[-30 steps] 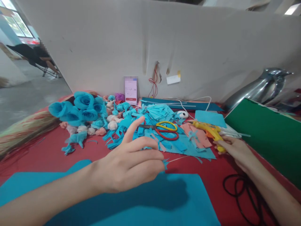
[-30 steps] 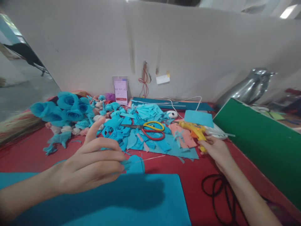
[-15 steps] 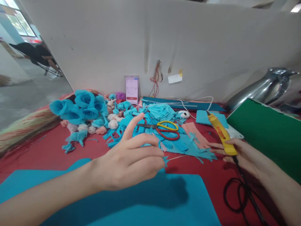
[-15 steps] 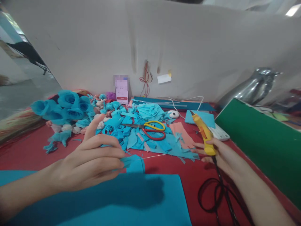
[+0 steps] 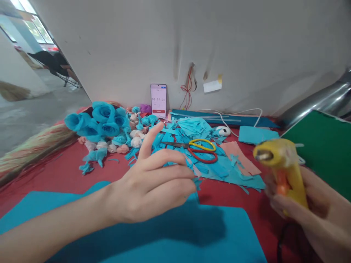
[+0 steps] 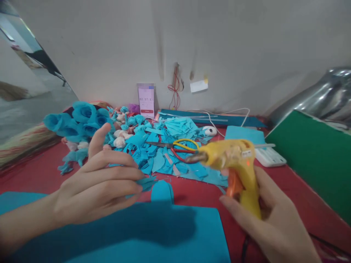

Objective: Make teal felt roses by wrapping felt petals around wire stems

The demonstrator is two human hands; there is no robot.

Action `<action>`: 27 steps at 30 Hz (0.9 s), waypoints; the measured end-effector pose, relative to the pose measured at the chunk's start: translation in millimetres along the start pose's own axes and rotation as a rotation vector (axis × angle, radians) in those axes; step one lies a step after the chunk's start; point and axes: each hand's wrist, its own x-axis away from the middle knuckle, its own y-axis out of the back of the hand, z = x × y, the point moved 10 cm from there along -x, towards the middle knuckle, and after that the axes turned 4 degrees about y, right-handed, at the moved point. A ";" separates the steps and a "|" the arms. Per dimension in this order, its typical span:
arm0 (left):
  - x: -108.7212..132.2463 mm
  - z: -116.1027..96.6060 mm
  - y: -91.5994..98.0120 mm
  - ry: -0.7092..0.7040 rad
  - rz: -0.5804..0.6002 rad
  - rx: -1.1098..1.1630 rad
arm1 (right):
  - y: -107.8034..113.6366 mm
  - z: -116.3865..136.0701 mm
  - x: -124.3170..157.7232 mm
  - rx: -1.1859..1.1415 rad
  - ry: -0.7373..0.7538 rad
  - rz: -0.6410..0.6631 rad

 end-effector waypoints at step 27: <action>1.1 6.3 -5.2 0.063 0.008 -0.022 | -31.1 37.8 28.3 0.469 0.480 -0.029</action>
